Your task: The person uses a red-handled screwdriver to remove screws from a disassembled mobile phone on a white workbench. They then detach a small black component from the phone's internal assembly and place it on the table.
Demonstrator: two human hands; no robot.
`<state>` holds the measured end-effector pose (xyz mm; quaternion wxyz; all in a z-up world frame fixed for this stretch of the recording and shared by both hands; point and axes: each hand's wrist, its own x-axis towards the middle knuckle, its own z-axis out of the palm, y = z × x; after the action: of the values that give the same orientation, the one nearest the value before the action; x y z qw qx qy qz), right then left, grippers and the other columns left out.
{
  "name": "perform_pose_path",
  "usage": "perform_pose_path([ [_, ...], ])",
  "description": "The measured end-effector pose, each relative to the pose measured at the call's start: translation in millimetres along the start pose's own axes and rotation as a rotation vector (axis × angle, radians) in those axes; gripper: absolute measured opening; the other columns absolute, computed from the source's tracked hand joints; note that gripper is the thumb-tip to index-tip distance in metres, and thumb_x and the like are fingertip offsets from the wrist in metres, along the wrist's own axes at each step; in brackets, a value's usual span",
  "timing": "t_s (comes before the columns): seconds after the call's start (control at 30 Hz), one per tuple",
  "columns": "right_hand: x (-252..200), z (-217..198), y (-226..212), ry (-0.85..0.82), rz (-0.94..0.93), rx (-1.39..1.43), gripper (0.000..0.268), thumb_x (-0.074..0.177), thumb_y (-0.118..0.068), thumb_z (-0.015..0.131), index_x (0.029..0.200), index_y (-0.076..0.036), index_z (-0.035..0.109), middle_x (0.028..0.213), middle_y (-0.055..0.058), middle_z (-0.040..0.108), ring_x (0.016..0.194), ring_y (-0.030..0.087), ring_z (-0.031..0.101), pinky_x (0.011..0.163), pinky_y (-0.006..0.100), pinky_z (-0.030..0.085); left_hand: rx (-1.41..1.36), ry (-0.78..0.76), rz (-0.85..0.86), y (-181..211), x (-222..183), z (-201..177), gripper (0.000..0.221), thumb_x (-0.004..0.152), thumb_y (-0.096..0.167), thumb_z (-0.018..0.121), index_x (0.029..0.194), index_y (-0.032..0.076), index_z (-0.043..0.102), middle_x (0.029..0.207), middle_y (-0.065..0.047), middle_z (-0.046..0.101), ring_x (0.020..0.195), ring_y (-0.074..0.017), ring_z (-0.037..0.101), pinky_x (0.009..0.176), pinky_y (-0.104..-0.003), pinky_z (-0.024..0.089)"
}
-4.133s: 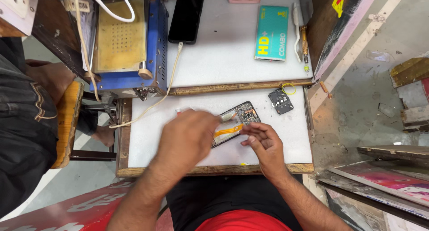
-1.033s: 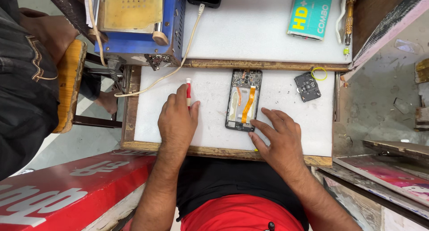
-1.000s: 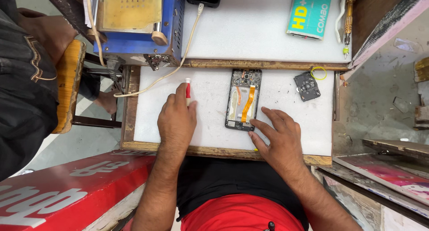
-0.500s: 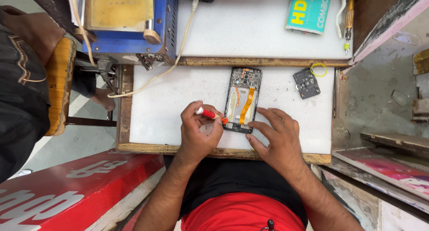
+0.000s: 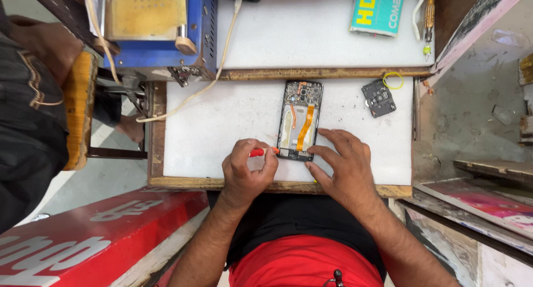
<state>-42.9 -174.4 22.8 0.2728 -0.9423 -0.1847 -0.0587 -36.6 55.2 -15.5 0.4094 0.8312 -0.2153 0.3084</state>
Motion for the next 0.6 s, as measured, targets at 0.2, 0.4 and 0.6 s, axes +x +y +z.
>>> perform_pose_path([
  [0.2, 0, 2, 3, -0.005, -0.009, -0.021, 0.036, 0.078, -0.027, 0.085, 0.111, -0.017, 0.076, 0.139, 0.007, 0.061, 0.131, 0.031, 0.051, 0.104, 0.047, 0.04, 0.053, -0.025, -0.002, -1, 2, 2, 0.062, 0.089, -0.006, 0.076, 0.131, 0.005, 0.032, 0.09, -0.012, 0.063, 0.078, -0.0238, 0.072, 0.064, -0.032, 0.063],
  [0.4, 4, 1, 2, -0.007, -0.014, -0.016, 0.036, 0.077, -0.027, 0.085, 0.11, -0.017, 0.075, 0.139, 0.006, 0.061, 0.131, 0.031, 0.052, 0.103, 0.047, 0.04, 0.079, -0.118, 0.041, -10, 4, -2, 0.061, 0.091, -0.003, 0.078, 0.13, 0.006, 0.032, 0.091, -0.011, 0.064, 0.081, -0.0229, 0.072, 0.064, -0.03, 0.063],
  [0.6, 4, 1, 2, -0.005, -0.001, 0.0, 0.036, 0.076, -0.025, 0.085, 0.11, -0.016, 0.076, 0.139, 0.006, 0.062, 0.131, 0.031, 0.052, 0.105, 0.048, 0.04, 0.057, -0.073, 0.063, -11, 2, -4, 0.06, 0.093, -0.005, 0.074, 0.131, 0.007, 0.029, 0.093, -0.011, 0.064, 0.082, -0.0221, 0.073, 0.066, -0.029, 0.064],
])
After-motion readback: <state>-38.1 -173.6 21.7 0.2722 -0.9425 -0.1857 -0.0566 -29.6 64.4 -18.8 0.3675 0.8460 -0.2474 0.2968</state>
